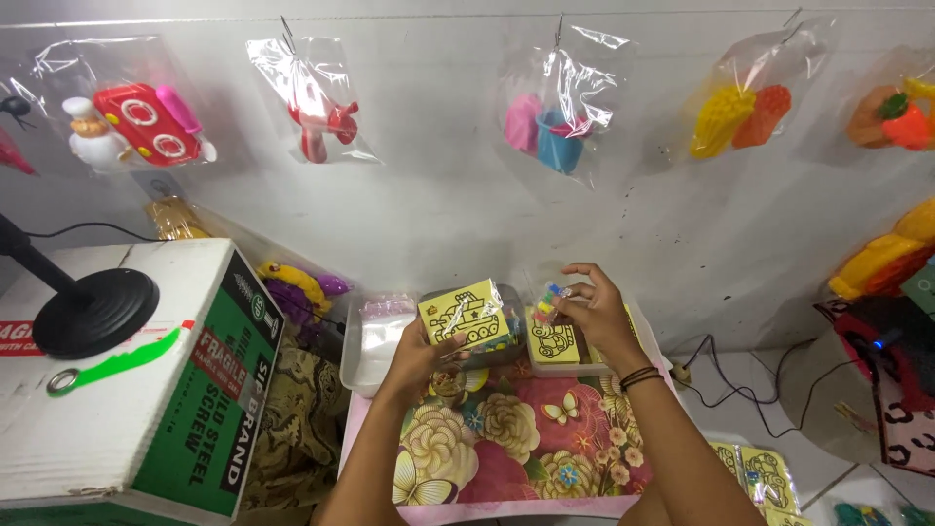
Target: The person places small colorful plastic pieces into a clear plastic bag, then inserts a yellow paper cutout with a tank design into the bag. They seal the bag and place it on the floor among other similar packages.
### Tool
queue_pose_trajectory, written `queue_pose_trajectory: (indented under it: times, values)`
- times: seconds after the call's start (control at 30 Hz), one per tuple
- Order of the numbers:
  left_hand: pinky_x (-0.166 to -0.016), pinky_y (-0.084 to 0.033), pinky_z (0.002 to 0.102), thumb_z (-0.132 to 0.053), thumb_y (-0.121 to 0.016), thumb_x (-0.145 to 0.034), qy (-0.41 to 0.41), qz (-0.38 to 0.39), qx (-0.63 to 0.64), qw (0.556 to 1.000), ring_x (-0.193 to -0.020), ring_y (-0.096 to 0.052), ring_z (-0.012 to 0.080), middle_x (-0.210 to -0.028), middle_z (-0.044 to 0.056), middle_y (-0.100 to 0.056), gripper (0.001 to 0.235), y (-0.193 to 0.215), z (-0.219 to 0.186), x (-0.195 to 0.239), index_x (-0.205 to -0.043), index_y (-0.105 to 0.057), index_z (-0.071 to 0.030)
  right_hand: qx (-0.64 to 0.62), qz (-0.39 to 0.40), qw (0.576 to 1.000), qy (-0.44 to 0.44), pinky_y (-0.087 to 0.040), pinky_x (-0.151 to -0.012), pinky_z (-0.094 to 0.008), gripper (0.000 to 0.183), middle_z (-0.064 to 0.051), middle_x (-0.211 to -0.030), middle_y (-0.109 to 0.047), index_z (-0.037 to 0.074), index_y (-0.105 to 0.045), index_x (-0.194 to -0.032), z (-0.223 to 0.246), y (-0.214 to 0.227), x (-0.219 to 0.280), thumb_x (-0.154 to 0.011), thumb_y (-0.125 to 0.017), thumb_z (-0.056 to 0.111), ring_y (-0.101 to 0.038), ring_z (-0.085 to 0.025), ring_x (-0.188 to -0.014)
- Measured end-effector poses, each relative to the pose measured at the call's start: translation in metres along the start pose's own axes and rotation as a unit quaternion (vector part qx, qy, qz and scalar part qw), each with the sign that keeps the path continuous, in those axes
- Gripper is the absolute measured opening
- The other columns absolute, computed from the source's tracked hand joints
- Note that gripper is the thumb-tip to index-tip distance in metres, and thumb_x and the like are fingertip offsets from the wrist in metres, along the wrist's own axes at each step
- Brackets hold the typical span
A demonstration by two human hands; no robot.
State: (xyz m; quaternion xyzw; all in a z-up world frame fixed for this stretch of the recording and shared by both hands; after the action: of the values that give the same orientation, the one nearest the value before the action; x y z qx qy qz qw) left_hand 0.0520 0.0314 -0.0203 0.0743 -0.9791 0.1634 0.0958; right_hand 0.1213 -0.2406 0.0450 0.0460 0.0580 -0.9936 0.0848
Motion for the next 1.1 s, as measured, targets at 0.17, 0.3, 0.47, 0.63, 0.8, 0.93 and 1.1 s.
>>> queue_pose_trajectory:
  times: [0.17,0.3,0.47,0.63,0.8,0.93,1.1]
  values:
    - [-0.051,-0.065,0.037,0.003,-0.077,-0.084,0.010,0.003,-0.001,1.000,-0.070,-0.077,0.0326,-0.086,0.019,-0.073,0.034,-0.007,-0.007,0.005,-0.111,-0.058,0.001,-0.030,-0.017,0.999,-0.010,-0.066,-0.068,-0.040,0.051,-0.011,-0.085,-0.058,0.005,-0.056,-0.133,0.008,0.008,-0.005,-0.086,-0.070,-0.006,-0.072,-0.027,-0.072]
    - [-0.058,-0.066,0.038,0.006,-0.077,-0.083,0.018,0.024,0.017,0.999,-0.073,-0.077,0.0319,-0.090,0.019,-0.073,0.036,-0.015,-0.019,0.017,-0.114,-0.059,0.005,-0.062,-0.009,0.998,-0.026,-0.067,-0.070,-0.043,0.036,-0.015,-0.082,-0.063,-0.003,-0.064,-0.120,0.011,0.013,-0.006,-0.085,-0.072,-0.007,-0.074,-0.031,-0.071]
    - [-0.070,-0.066,0.045,0.008,-0.076,-0.083,0.018,0.026,0.055,0.998,-0.080,-0.076,0.0363,-0.096,0.022,-0.072,0.039,-0.022,-0.013,0.022,-0.117,-0.058,0.008,-0.069,-0.007,0.997,-0.046,-0.066,-0.072,-0.040,0.032,-0.013,-0.086,-0.064,-0.006,-0.066,-0.115,0.013,0.007,0.002,-0.084,-0.073,-0.004,-0.074,-0.027,-0.074]
    - [-0.073,-0.067,0.044,0.007,-0.073,-0.086,0.034,0.032,0.061,0.997,-0.082,-0.076,0.0342,-0.098,0.021,-0.071,0.038,-0.028,-0.005,0.028,-0.120,-0.056,0.008,-0.055,0.009,0.997,-0.059,-0.065,-0.073,-0.042,0.033,-0.015,-0.091,-0.070,-0.004,-0.067,-0.117,-0.007,0.012,0.005,-0.085,-0.075,0.000,-0.075,-0.028,-0.080]
    - [-0.068,-0.067,0.040,0.007,-0.073,-0.086,0.051,0.041,0.057,0.996,-0.079,-0.077,0.0338,-0.095,0.020,-0.069,0.035,-0.038,0.009,0.033,-0.117,-0.057,0.007,-0.068,0.009,0.996,-0.050,-0.064,-0.066,-0.036,0.031,-0.014,-0.090,-0.072,-0.004,-0.067,-0.116,-0.004,0.007,0.015,-0.085,-0.072,-0.002,-0.075,-0.028,-0.073]
    - [-0.071,-0.067,0.046,0.007,-0.075,-0.084,0.060,0.032,0.079,0.995,-0.080,-0.076,0.0363,-0.098,0.022,-0.070,0.038,-0.039,0.022,0.035,-0.118,-0.057,0.008,-0.092,0.009,0.994,-0.050,-0.064,-0.067,-0.040,0.032,-0.018,-0.091,-0.073,-0.005,-0.066,-0.116,-0.017,0.010,0.013,-0.086,-0.073,0.000,-0.075,-0.030,-0.073]
    - [-0.073,-0.068,0.046,0.007,-0.075,-0.086,0.060,0.041,0.072,0.995,-0.080,-0.076,0.0328,-0.099,0.020,-0.069,0.039,-0.042,0.029,0.042,-0.121,-0.057,0.009,-0.098,0.017,0.993,-0.061,-0.064,-0.067,-0.036,0.033,-0.015,-0.090,-0.074,-0.005,-0.066,-0.116,-0.016,0.001,0.022,-0.085,-0.073,0.000,-0.075,-0.028,-0.074]
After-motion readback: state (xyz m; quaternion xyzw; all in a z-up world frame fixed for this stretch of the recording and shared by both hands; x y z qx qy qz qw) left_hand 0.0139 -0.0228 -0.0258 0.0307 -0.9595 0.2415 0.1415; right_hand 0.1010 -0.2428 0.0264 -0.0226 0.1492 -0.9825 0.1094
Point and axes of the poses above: each hand's wrist, its own x-axis away from the middle knuckle, its own y-axis out of the back of the hand, z = x × y, the point moved 5 cm from there along -x, towards the middle knuckle
